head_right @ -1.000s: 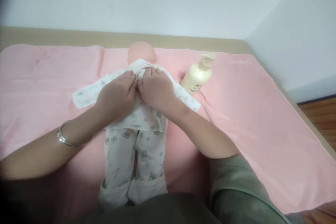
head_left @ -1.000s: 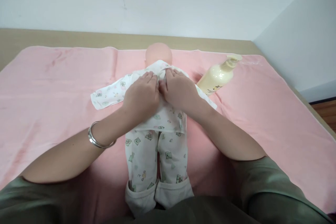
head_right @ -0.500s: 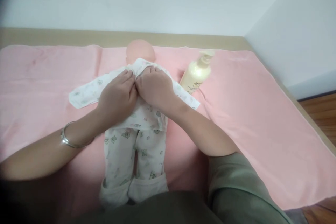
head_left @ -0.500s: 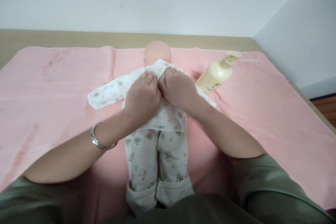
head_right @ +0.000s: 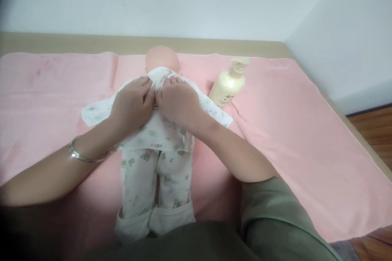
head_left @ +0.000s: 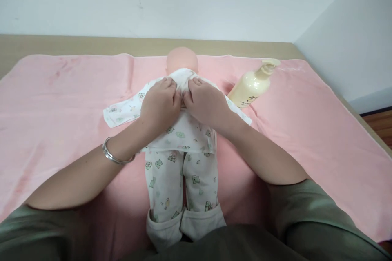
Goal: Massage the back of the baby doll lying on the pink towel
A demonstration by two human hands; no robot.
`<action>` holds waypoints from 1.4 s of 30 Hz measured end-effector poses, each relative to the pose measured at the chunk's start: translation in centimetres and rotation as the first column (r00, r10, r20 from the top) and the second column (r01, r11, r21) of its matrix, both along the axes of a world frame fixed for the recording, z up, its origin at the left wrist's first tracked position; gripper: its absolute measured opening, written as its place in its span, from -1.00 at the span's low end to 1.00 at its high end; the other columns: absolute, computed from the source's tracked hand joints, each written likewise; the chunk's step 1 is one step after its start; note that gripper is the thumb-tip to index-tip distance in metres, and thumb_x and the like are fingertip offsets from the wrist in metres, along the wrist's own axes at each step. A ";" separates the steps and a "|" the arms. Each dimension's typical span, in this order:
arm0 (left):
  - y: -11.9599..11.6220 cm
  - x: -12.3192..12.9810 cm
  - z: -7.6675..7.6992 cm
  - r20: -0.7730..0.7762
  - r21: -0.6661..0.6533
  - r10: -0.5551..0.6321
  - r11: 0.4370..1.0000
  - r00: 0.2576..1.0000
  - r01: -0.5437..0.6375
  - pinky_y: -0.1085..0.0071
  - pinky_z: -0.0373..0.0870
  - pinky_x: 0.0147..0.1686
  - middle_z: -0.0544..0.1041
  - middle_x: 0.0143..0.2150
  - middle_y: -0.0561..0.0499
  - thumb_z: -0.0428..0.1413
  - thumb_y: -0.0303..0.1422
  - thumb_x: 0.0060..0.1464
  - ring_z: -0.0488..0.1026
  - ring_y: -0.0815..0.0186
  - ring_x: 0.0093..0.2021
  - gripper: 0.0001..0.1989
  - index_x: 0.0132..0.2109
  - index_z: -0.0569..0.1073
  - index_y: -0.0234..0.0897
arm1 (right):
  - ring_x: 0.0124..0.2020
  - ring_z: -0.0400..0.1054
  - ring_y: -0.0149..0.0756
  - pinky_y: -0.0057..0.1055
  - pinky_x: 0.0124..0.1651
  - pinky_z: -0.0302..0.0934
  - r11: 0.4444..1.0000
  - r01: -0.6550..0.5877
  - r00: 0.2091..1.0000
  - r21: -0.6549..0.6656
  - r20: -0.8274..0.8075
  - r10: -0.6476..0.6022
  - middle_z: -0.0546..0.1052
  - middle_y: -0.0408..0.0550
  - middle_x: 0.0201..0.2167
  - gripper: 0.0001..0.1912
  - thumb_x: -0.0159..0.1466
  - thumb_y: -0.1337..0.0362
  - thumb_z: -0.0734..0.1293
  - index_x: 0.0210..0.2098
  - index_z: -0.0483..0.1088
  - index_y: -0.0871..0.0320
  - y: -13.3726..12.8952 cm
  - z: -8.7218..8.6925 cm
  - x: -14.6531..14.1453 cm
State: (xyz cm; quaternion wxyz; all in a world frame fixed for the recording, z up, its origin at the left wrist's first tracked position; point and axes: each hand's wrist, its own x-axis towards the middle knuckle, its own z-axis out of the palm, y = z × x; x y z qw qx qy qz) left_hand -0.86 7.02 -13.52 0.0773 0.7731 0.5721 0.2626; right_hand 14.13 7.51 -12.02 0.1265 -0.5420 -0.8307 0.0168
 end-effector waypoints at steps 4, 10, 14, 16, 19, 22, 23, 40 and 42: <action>-0.7 0.2 -0.5 0.001 0.021 -0.039 0.999 0.999 0.039 -0.05 0.21 0.51 0.51 0.31 -0.19 -0.16 -0.31 0.33 0.32 0.01 0.43 -0.51 0.20 0.51 -0.36 | 0.26 0.37 0.02 -0.10 0.39 0.21 0.999 0.034 0.999 -0.014 0.024 -0.034 0.46 0.39 0.22 -0.45 0.52 0.26 -0.04 0.21 0.35 0.53 1.7 -0.5 0.2; 0.9 -0.1 -1.1 0.087 -0.045 0.026 0.999 0.996 -0.022 -0.05 0.16 0.51 0.42 0.37 -0.30 -0.17 -0.33 0.33 0.28 -0.03 0.46 -0.51 0.23 0.43 -0.41 | 0.43 0.24 0.11 -0.02 0.49 0.13 1.000 0.017 0.997 -0.010 0.076 -0.016 0.34 0.44 0.36 -0.43 0.53 0.27 0.03 0.35 0.23 0.57 -1.4 0.0 -0.7; 1.1 -0.1 -1.4 0.137 -0.019 0.015 1.000 0.991 -0.013 -0.04 0.29 0.41 0.51 0.24 -0.23 -0.17 -0.33 0.33 0.40 0.03 0.30 -0.63 0.10 0.45 -0.26 | 0.45 0.23 0.03 -0.08 0.49 0.18 0.999 -0.030 0.998 -0.035 0.058 0.032 0.36 0.35 0.36 -0.49 0.47 0.40 0.07 0.34 0.28 0.48 -3.0 0.9 -0.9; 1.0 -0.1 -1.5 0.145 -0.011 0.015 1.000 0.989 -0.013 -0.01 0.34 0.37 0.52 0.20 -0.19 -0.15 -0.33 0.33 0.42 0.05 0.26 -0.65 0.10 0.44 -0.22 | 0.38 0.32 -0.03 -0.15 0.40 0.28 0.996 -0.032 1.000 -0.080 -0.004 0.031 0.46 0.26 0.29 -0.53 0.46 0.42 0.05 0.22 0.40 0.39 -2.5 1.1 -0.7; 0.8 -0.1 -1.7 0.137 -0.005 0.031 1.000 0.990 -0.031 0.01 0.27 0.44 0.48 0.29 -0.20 -0.15 -0.32 0.32 0.36 0.05 0.35 -0.58 0.21 0.42 -0.25 | 0.36 0.32 -0.03 -0.13 0.39 0.29 0.992 -0.010 0.996 -0.126 -0.085 -0.001 0.46 0.22 0.28 -0.54 0.49 0.33 0.04 0.19 0.41 0.37 -0.6 0.6 -0.3; 0.9 -0.1 -2.1 0.147 -0.019 0.071 0.997 0.987 -0.069 0.01 0.12 0.53 0.37 0.42 -0.28 -0.14 -0.30 0.31 0.25 0.02 0.47 -0.46 0.34 0.34 -0.41 | 0.53 0.06 0.07 0.00 0.58 0.01 0.994 0.070 0.992 -0.083 -0.100 -0.078 0.22 0.31 0.46 -0.40 0.51 0.23 0.06 0.41 0.16 0.49 0.9 -0.5 -0.3; 0.9 -0.1 -2.1 0.153 -0.028 0.080 0.997 0.985 -0.077 0.00 0.10 0.54 0.34 0.43 -0.30 -0.13 -0.30 0.30 0.24 0.00 0.48 -0.43 0.36 0.32 -0.45 | 0.55 0.00 0.08 0.01 0.62 -0.08 0.993 0.088 0.990 -0.073 -0.101 -0.095 0.17 0.31 0.49 -0.36 0.51 0.22 0.06 0.45 0.10 0.51 1.1 -0.9 -0.4; 1.1 -0.5 -0.5 0.099 -0.128 0.035 0.991 0.995 -0.022 -0.09 0.18 0.52 0.44 0.37 -0.21 -0.14 -0.33 0.32 0.29 -0.05 0.45 -0.55 0.24 0.43 -0.29 | 0.39 0.26 0.17 0.01 0.45 0.14 0.998 -0.060 0.980 -0.019 0.188 0.062 0.33 0.48 0.35 -0.36 0.54 0.21 -0.02 0.39 0.15 0.61 -0.1 0.3 0.1; 2.0 -0.8 -0.2 0.119 -0.176 0.073 0.983 0.990 -0.051 -0.10 0.29 0.44 0.52 0.25 -0.21 -0.11 -0.32 0.33 0.39 -0.09 0.36 -0.64 0.11 0.48 -0.23 | 0.38 0.27 0.24 0.04 0.41 0.18 0.999 -0.036 0.966 -0.010 0.255 0.038 0.32 0.55 0.34 -0.40 0.52 0.30 0.00 0.38 0.15 0.66 -1.4 0.6 -0.5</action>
